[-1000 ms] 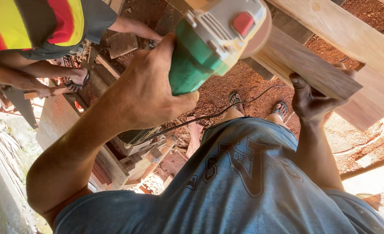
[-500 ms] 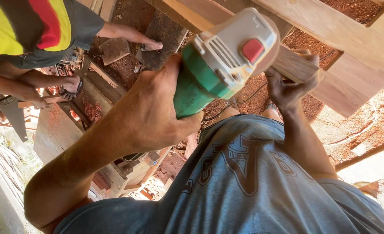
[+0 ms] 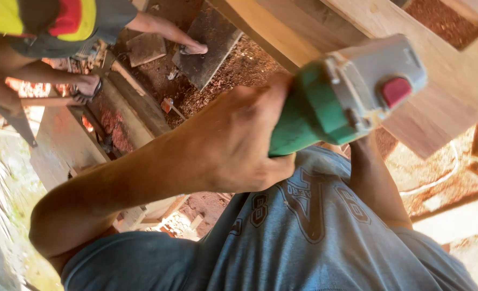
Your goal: The person uses a green electric sander to smooth the surface of a wooden plank. They move the sander back and forth across the wood, generating sawdust, while another person stands nearby.
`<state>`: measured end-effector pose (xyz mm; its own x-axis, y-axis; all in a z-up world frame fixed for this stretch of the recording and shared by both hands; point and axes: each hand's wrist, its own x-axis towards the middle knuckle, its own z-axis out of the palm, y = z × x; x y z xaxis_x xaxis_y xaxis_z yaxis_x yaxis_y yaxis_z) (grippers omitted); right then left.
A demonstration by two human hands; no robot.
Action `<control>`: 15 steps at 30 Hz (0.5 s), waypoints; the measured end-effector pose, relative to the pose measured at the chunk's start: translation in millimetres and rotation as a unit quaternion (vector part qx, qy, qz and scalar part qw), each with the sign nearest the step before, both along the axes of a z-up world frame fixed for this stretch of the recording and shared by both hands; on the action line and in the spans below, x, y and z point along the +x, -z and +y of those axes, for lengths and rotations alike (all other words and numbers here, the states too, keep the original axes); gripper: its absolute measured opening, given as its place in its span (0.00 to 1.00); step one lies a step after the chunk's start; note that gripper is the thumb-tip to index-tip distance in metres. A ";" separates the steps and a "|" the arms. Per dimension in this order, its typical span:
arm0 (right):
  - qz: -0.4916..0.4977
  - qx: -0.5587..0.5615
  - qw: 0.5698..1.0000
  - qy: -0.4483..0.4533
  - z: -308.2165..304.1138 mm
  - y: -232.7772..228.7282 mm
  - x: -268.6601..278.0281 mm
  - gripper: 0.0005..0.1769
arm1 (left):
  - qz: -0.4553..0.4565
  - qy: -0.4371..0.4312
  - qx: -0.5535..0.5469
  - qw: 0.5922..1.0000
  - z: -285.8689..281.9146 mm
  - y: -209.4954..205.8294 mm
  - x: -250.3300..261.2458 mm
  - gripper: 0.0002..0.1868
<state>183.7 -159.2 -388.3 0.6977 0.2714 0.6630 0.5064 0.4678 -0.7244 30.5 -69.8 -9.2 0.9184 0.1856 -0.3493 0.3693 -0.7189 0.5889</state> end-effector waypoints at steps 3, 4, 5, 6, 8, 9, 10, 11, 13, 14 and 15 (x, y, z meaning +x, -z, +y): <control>0.110 0.051 0.975 -0.185 -0.4 -7.2 1.5 0.46 | 0.016 -0.017 0.027 0.999 5.2 1.5 -1.0 0.31; 0.166 0.067 0.947 -0.265 -4.5 -8.0 1.2 0.47 | 0.014 -0.021 0.025 0.999 9.8 1.9 -2.7 0.29; 0.220 0.080 0.909 -0.343 -8.1 -8.2 1.8 0.48 | 0.011 -0.025 0.022 0.999 15.0 2.8 -3.8 0.28; 0.216 0.079 0.909 -0.346 -8.8 12.6 5.3 0.48 | 0.007 -0.028 0.023 0.999 21.2 3.9 -7.0 0.28; -0.155 -0.059 0.965 0.204 -11.1 55.5 13.0 0.61 | 0.003 -0.026 0.028 0.999 35.4 7.6 -11.9 0.25; -0.158 -0.060 0.964 0.205 -10.1 45.6 7.5 0.61 | 0.000 -0.025 0.027 0.999 44.3 6.0 -14.6 0.25; -0.067 -0.032 0.989 0.129 -11.3 36.3 -0.3 0.59 | 0.013 -0.043 0.032 0.998 53.9 5.1 -16.8 0.26; 0.024 -0.004 0.998 0.050 -11.8 27.0 -7.9 0.57 | 0.025 -0.062 0.036 0.997 63.9 4.2 -18.6 0.26; 0.002 -0.023 0.998 0.063 -16.9 14.3 -7.3 0.58 | 0.063 -0.080 0.031 0.994 83.4 -1.3 -20.6 0.27; -0.020 -0.038 0.997 0.067 -18.4 7.9 -6.8 0.58 | 0.101 -0.106 0.030 0.989 93.5 -4.1 -21.5 0.27; -0.022 -0.041 0.996 0.073 -23.3 13.9 -6.8 0.58 | 0.100 -0.100 0.028 0.990 104.8 -0.6 -25.5 0.27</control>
<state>176.9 -182.4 -402.1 0.7050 0.2224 0.6734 0.5967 0.3273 -0.7327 5.0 35.0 -8.5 0.7757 0.3801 -0.5038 0.6116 -0.6497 0.4514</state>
